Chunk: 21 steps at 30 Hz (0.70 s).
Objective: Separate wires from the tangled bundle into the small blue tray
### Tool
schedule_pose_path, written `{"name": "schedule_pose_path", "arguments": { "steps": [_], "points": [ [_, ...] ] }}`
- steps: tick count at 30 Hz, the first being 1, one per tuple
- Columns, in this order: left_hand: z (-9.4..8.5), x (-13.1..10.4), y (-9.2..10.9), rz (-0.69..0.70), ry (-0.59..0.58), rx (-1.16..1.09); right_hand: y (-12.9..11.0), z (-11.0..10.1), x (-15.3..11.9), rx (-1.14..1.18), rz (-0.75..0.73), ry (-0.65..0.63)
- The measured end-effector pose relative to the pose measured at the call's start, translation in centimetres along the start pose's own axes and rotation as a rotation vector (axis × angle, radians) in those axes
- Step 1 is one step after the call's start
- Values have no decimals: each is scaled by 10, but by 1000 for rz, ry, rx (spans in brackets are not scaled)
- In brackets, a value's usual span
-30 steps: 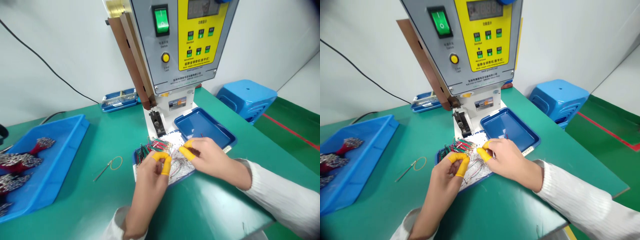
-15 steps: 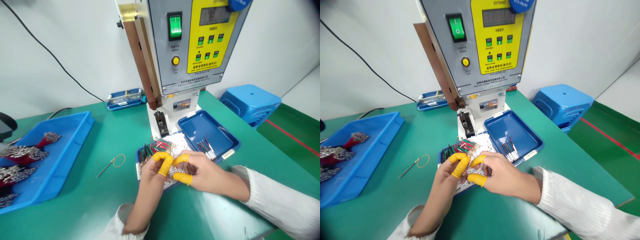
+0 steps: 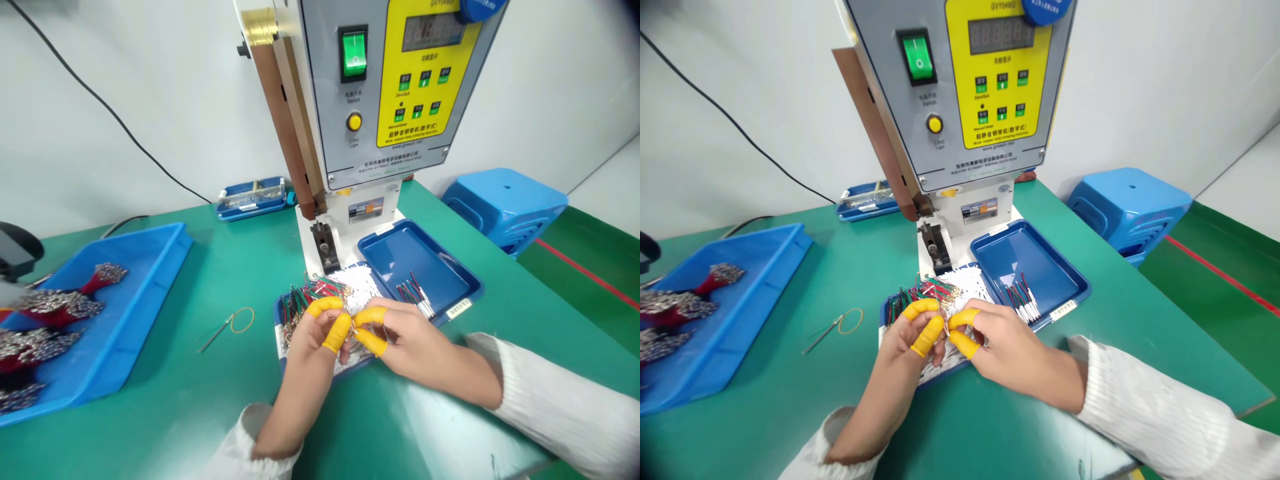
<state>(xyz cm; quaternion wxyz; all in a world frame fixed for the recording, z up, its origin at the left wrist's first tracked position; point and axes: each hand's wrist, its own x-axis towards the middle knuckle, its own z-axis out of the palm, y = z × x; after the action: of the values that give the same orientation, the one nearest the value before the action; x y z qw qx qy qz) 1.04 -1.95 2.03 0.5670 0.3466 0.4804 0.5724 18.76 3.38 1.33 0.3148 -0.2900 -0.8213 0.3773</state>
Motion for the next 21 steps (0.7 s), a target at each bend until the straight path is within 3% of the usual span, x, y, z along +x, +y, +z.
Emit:
{"name": "schedule_pose_path", "arguments": {
  "steps": [5, 13, 21],
  "points": [
    [1, 1, 2, 48, 48, -38, 4, 5, -4, -67, 29, 50],
    [-4, 4, -5, 30, 14, -64, 6, 0, -8, -214, -351, 62],
    [-3, 6, 7, 45, 155, 33, 1, -9, -8, -198, -538, 57]
  ]
}}
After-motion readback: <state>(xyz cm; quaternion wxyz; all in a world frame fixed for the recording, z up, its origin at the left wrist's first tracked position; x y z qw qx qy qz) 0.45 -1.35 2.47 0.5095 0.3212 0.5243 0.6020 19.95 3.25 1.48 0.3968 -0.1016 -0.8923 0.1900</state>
